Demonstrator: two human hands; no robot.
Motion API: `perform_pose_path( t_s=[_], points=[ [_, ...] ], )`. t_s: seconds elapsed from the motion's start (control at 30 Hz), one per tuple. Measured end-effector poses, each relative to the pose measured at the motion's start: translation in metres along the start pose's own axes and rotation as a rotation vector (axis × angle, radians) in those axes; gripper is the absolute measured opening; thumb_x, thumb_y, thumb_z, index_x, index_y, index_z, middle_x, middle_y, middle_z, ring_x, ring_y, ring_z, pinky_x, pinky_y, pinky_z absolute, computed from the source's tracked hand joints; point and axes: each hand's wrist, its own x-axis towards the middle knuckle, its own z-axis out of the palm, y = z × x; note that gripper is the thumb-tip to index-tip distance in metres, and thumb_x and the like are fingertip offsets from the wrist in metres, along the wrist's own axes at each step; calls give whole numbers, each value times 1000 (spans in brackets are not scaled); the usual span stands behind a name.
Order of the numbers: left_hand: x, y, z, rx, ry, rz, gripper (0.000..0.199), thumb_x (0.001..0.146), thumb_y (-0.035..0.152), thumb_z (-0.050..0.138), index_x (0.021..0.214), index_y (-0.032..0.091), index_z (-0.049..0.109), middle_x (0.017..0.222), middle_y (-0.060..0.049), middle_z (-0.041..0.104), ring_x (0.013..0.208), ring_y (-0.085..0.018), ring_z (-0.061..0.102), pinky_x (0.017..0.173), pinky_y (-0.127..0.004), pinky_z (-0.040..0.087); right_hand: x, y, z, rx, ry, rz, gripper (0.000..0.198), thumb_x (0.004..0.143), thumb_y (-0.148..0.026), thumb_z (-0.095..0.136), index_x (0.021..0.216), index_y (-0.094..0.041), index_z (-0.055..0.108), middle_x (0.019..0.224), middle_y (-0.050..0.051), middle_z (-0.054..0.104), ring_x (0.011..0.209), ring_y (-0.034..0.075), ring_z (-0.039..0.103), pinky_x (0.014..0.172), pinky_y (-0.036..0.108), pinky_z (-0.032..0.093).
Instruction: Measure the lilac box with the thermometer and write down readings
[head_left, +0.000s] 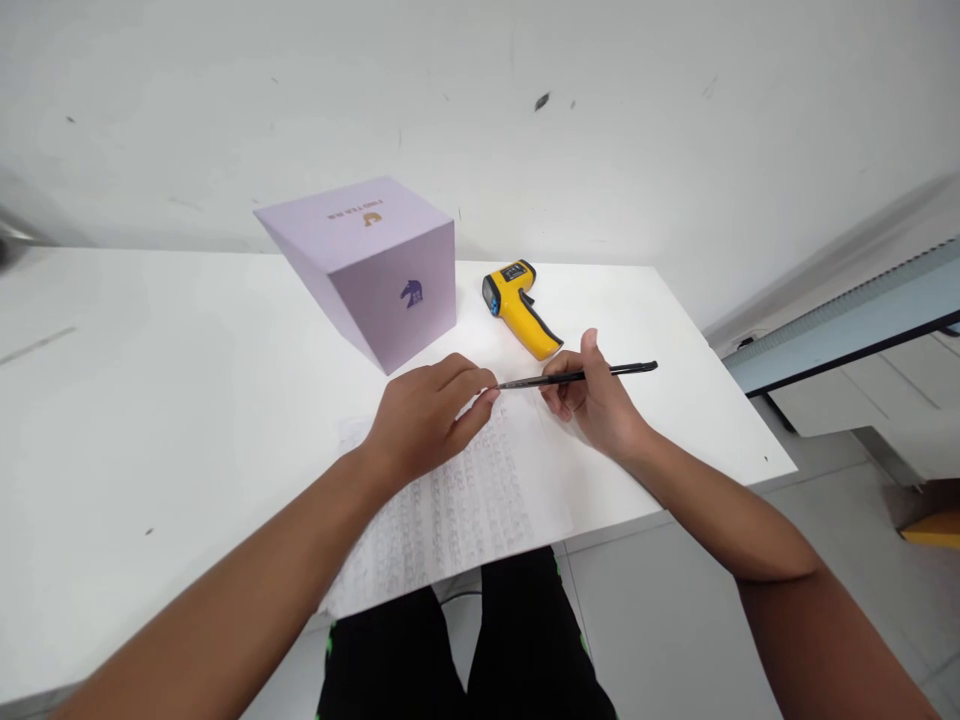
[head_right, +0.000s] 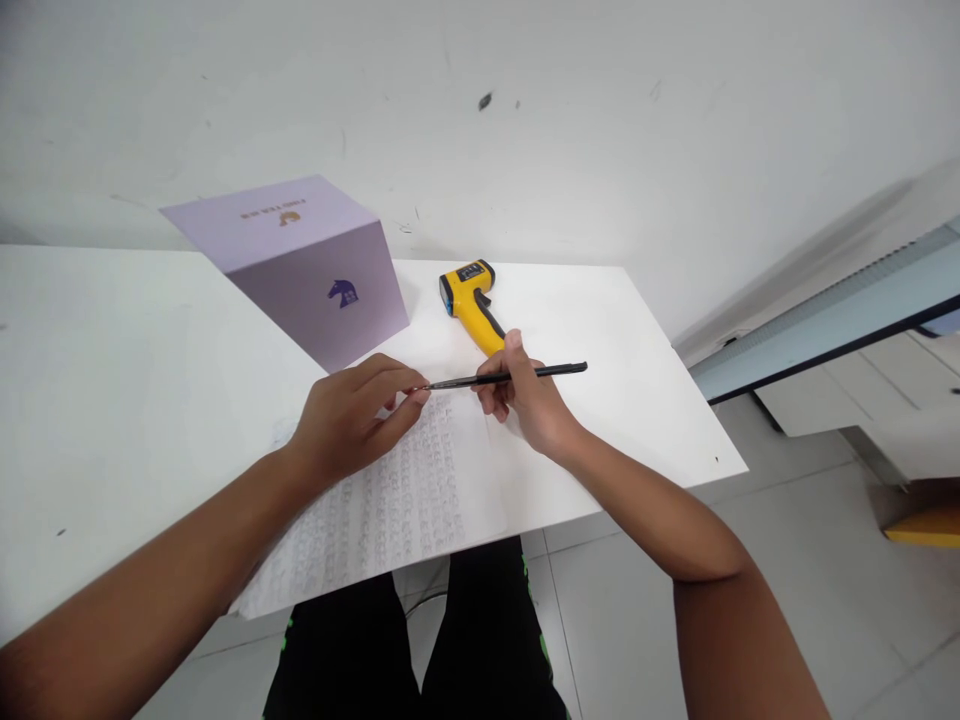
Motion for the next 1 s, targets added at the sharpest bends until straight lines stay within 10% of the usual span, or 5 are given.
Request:
perform_pose_path(
  t_s=[0.53,1.0],
  points=[
    [0,5,-2,21,-138,57,27,100,25,40,93,18,65,79,-3,68,64,-14,56,56,-29,38,-3,-5,6,59,-51,177,51,80,-65,72,63,-18,62,46,-2,57,36,7,41,37,23,32],
    [12,7,-3,-1101,-389,-895,33,91,43,53,67,20,52,57,5,41,50,-8,34,50,-25,27,-2,-1,3,-143,-62,-83,45,89,-54,65,62,-18,62,60,0,66,44,8,52,49,25,42]
  ],
)
